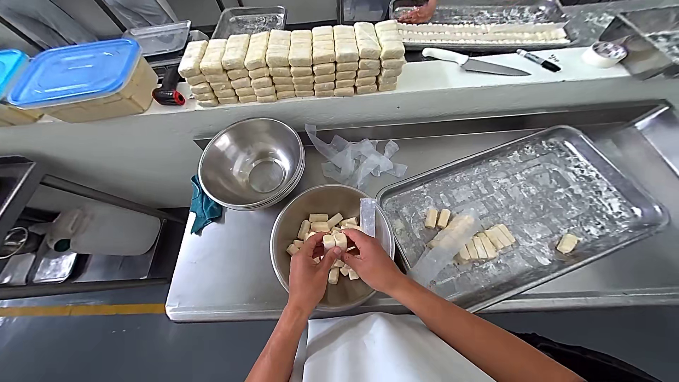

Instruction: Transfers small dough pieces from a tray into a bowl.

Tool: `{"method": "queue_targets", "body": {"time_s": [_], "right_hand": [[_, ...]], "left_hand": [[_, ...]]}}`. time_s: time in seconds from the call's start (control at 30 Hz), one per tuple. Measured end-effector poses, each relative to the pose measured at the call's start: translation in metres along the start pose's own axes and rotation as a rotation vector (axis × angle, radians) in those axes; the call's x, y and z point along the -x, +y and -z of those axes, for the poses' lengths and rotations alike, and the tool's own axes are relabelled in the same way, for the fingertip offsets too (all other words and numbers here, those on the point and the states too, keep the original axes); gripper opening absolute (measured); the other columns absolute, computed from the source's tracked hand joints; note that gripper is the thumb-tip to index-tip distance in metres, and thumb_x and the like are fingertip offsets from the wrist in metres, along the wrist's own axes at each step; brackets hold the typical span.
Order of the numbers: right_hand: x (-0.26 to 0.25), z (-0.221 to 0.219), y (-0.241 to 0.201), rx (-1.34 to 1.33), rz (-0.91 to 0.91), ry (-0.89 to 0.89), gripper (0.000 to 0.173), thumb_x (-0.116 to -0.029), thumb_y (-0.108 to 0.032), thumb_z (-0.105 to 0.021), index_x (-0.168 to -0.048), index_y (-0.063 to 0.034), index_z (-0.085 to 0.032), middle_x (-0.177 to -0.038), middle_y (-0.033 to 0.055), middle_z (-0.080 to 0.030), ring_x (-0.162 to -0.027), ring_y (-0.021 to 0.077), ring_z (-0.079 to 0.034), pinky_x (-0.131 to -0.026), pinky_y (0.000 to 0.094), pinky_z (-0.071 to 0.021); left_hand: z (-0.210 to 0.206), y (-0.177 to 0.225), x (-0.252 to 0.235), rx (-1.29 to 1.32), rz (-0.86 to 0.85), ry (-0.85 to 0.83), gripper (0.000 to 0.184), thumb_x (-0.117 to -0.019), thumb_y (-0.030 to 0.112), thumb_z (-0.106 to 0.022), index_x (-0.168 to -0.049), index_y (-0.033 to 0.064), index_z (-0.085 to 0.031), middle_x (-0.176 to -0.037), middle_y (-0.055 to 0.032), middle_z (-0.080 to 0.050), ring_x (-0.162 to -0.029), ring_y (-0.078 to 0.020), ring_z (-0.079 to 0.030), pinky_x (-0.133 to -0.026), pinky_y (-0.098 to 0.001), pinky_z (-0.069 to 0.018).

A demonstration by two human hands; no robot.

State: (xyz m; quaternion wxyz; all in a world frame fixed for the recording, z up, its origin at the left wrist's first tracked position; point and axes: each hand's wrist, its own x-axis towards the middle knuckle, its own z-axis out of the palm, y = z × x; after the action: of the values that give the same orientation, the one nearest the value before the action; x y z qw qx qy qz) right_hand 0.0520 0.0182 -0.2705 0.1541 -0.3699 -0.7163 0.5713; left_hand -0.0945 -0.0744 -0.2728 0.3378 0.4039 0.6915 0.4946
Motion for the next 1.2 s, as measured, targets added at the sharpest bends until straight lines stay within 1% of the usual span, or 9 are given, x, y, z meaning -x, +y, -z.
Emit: {"method": "queue_targets", "body": {"time_s": [0.23, 0.37, 0.43, 0.6, 0.73, 0.83, 1.03, 1.13, 1.2], "right_hand": [[0.006, 0.006, -0.005, -0.043, 0.103, 0.09, 0.036, -0.0908, -0.017, -0.073, -0.121, -0.0017, -0.062, -0.108, 0.0099, -0.067, -0.093, 0.0153, -0.069, -0.084, 0.0335, -0.0602], [0.004, 0.03, -0.007, -0.398, 0.007, 0.007, 0.037, -0.0912, -0.008, -0.054, -0.127, -0.0005, -0.056, -0.104, 0.0108, -0.069, -0.09, 0.0175, -0.069, -0.082, 0.0371, -0.0597], [0.001, 0.043, -0.007, -0.456, -0.034, 0.036, 0.039, -0.0954, -0.005, -0.042, -0.133, -0.0025, -0.052, -0.103, 0.0109, -0.068, -0.086, 0.0172, -0.069, -0.078, 0.0352, -0.0601], [-0.018, 0.054, 0.016, 0.41, 0.026, 0.003, 0.061, -0.0941, -0.015, -0.07, -0.15, -0.0028, -0.048, -0.144, 0.0203, -0.055, -0.13, 0.0357, -0.056, -0.108, 0.056, -0.047], [-0.012, 0.018, 0.033, 0.677, 0.075, -0.118, 0.051, -0.091, -0.036, -0.076, -0.13, -0.0044, -0.067, -0.133, 0.019, -0.061, -0.127, 0.0382, -0.054, -0.108, 0.0588, -0.0412], [-0.004, -0.009, 0.047, 0.814, 0.039, -0.195, 0.046, -0.0882, -0.032, -0.077, -0.121, -0.0009, -0.068, -0.13, 0.022, -0.06, -0.124, 0.0419, -0.053, -0.104, 0.0619, -0.0396], [0.009, -0.015, 0.052, 0.735, 0.043, -0.272, 0.036, -0.0941, -0.013, -0.067, -0.128, -0.0024, -0.061, -0.125, 0.0202, -0.062, -0.121, 0.0377, -0.058, -0.101, 0.0543, -0.0458], [0.012, -0.004, 0.046, 0.71, -0.138, -0.352, 0.054, -0.0967, -0.015, -0.065, -0.147, -0.0071, -0.047, -0.134, 0.0199, -0.061, -0.125, 0.0365, -0.059, -0.106, 0.0534, -0.046], [0.013, 0.003, 0.04, 0.746, -0.204, -0.389, 0.047, -0.0979, -0.02, -0.065, -0.142, -0.0061, -0.053, -0.132, 0.0187, -0.063, -0.123, 0.0359, -0.06, -0.103, 0.0536, -0.0469]], "left_hand": [[0.005, -0.001, -0.006, -0.014, 0.023, 0.146, 0.039, -0.0854, 0.023, -0.082, -0.113, 0.0065, -0.059, -0.09, -0.0033, -0.067, -0.078, -0.0118, -0.067, -0.071, -0.0306, -0.058], [0.011, 0.002, -0.007, 0.122, 0.111, 0.07, 0.036, -0.0974, 0.018, -0.064, -0.131, 0.0048, -0.056, -0.103, -0.0073, -0.067, -0.087, -0.014, -0.067, -0.078, -0.0335, -0.0578], [0.017, 0.0, -0.012, 0.186, 0.106, 0.088, 0.029, -0.1016, 0.012, -0.057, -0.129, 0.0036, -0.059, -0.091, -0.0047, -0.065, -0.077, -0.0119, -0.064, -0.071, -0.03, -0.0557], [0.03, 0.009, -0.022, 0.228, 0.058, 0.177, 0.02, -0.1017, 0.003, -0.057, -0.121, 0.0021, -0.06, -0.087, -0.0032, -0.066, -0.068, -0.0094, -0.065, -0.065, -0.0252, -0.0587], [0.032, 0.008, -0.024, 0.194, 0.019, 0.138, 0.019, -0.1005, 0.003, -0.058, -0.119, 0.0018, -0.062, -0.089, -0.0045, -0.067, -0.072, -0.0108, -0.067, -0.07, -0.027, -0.0599], [0.03, -0.001, -0.022, 0.109, 0.063, 0.042, 0.022, -0.1007, 0.006, -0.059, -0.122, 0.0024, -0.062, -0.094, -0.0075, -0.069, -0.079, -0.0151, -0.069, -0.074, -0.032, -0.0602], [0.021, -0.036, -0.017, -0.276, 0.295, -0.435, 0.062, -0.0934, 0.021, -0.074, -0.148, 0.0064, -0.05, -0.144, -0.0142, -0.057, -0.133, -0.0269, -0.055, -0.11, -0.0486, -0.0468], [0.009, -0.043, -0.01, -0.48, 0.299, -0.561, 0.059, -0.093, 0.02, -0.072, -0.147, 0.0058, -0.052, -0.144, -0.0173, -0.055, -0.136, -0.0306, -0.052, -0.114, -0.0486, -0.0418], [0.005, -0.039, -0.009, -0.577, 0.29, -0.565, 0.05, -0.0932, 0.017, -0.071, -0.141, 0.0068, -0.059, -0.136, -0.0178, -0.06, -0.13, -0.0306, -0.056, -0.112, -0.0474, -0.0439]]}}
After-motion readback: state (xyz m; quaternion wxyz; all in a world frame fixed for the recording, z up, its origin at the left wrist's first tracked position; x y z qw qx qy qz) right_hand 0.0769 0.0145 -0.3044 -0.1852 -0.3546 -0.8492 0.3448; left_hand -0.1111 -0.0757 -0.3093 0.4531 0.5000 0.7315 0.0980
